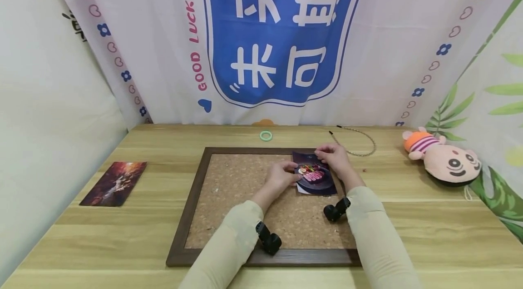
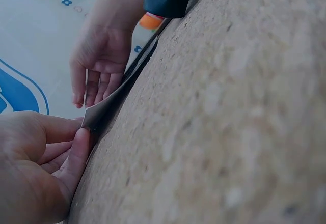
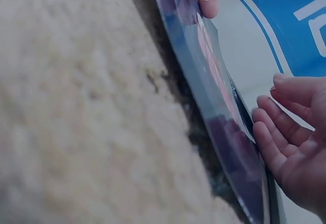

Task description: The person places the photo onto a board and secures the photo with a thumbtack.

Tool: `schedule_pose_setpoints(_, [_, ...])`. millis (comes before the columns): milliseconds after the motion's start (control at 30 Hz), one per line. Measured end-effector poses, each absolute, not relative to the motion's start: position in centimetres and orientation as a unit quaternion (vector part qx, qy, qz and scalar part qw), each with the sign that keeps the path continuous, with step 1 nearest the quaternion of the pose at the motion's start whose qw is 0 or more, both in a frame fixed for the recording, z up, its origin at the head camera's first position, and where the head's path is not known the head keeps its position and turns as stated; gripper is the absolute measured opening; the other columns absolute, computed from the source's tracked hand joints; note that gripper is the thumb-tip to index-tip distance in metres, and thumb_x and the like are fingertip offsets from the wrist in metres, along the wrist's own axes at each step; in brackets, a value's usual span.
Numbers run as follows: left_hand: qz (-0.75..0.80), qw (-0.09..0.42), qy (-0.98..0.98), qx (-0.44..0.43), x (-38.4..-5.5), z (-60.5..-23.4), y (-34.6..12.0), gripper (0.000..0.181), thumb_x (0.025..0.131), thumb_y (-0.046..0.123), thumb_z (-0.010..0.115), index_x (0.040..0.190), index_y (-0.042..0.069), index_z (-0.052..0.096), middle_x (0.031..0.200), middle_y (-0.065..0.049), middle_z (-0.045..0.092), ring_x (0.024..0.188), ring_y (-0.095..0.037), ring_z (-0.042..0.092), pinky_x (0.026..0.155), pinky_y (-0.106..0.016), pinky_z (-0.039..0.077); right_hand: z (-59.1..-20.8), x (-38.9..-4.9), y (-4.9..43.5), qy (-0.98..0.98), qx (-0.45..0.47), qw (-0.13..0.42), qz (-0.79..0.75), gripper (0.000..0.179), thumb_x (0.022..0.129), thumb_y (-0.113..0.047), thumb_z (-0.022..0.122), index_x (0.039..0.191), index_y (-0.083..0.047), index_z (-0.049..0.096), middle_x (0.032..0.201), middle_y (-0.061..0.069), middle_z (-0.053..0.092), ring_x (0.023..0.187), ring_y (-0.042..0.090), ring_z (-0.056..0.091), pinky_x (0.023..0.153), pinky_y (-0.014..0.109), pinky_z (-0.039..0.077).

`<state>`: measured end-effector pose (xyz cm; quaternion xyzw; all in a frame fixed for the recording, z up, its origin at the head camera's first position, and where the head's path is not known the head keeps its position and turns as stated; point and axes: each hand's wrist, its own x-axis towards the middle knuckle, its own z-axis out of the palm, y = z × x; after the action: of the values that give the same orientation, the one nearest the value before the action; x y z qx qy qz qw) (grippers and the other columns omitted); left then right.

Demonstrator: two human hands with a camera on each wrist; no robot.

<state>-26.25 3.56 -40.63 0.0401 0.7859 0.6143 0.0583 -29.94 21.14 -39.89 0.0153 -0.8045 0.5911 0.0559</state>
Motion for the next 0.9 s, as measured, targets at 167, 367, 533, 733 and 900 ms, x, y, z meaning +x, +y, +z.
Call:
schedule_pose_setpoints(167, [0.596,0.06,0.8,0.031,-26.23,-40.53,3.75,0.03,0.066,-0.001,0.071,0.096,0.001,0.064,0.088,-0.009,0.061,0.055,-0.011,0.057,0.049,-0.021,0.047,-39.88,-29.84,21.18,-0.813,0.017,0.064,0.578,0.019,0.08,-0.004,0.059,0.092,0.011,0.059,0.081,0.01,0.059,0.066,0.009,0.052,0.061,0.026,0.047])
schedule_pose_setpoints(367, [0.597,0.064,0.798,0.045,-26.19,-40.49,3.62,0.03,0.066,-0.003,0.071,0.095,0.0,0.064,0.085,-0.009,0.06,0.057,-0.012,0.056,0.05,-0.021,0.047,-39.78,-29.91,20.82,-0.825,0.018,0.065,0.561,0.019,0.081,-0.006,0.059,0.092,0.009,0.06,0.084,0.013,0.059,0.067,0.011,0.052,0.061,0.026,0.047])
schedule_pose_setpoints(533, [0.604,0.067,0.792,0.065,-26.02,-40.54,3.55,0.028,0.065,-0.006,0.07,0.093,-0.004,0.063,0.083,-0.011,0.06,0.06,-0.014,0.057,0.051,-0.022,0.048,-40.11,-29.89,20.83,-0.829,0.006,0.062,0.556,0.019,0.082,-0.005,0.058,0.094,0.009,0.06,0.089,0.016,0.059,0.07,0.011,0.053,0.062,0.025,0.047])
schedule_pose_setpoints(733, [0.601,0.067,0.793,0.076,-25.8,-40.45,3.58,0.029,0.066,-0.005,0.07,0.093,-0.005,0.063,0.082,-0.012,0.06,0.06,-0.015,0.057,0.051,-0.022,0.048,-40.29,-29.8,20.77,-0.833,0.008,0.072,0.549,0.018,0.081,-0.005,0.058,0.092,0.01,0.06,0.088,0.017,0.059,0.07,0.013,0.054,0.062,0.027,0.048])
schedule_pose_setpoints(900, [0.588,0.067,0.803,0.074,-25.76,-40.44,3.65,0.029,0.066,-0.003,0.071,0.094,-0.003,0.063,0.08,-0.009,0.06,0.059,-0.012,0.057,0.051,-0.02,0.047,-40.2,-29.55,20.64,-0.837,0.012,0.075,0.542,0.016,0.08,-0.004,0.058,0.089,0.01,0.06,0.084,0.016,0.06,0.068,0.014,0.054,0.061,0.025,0.047])
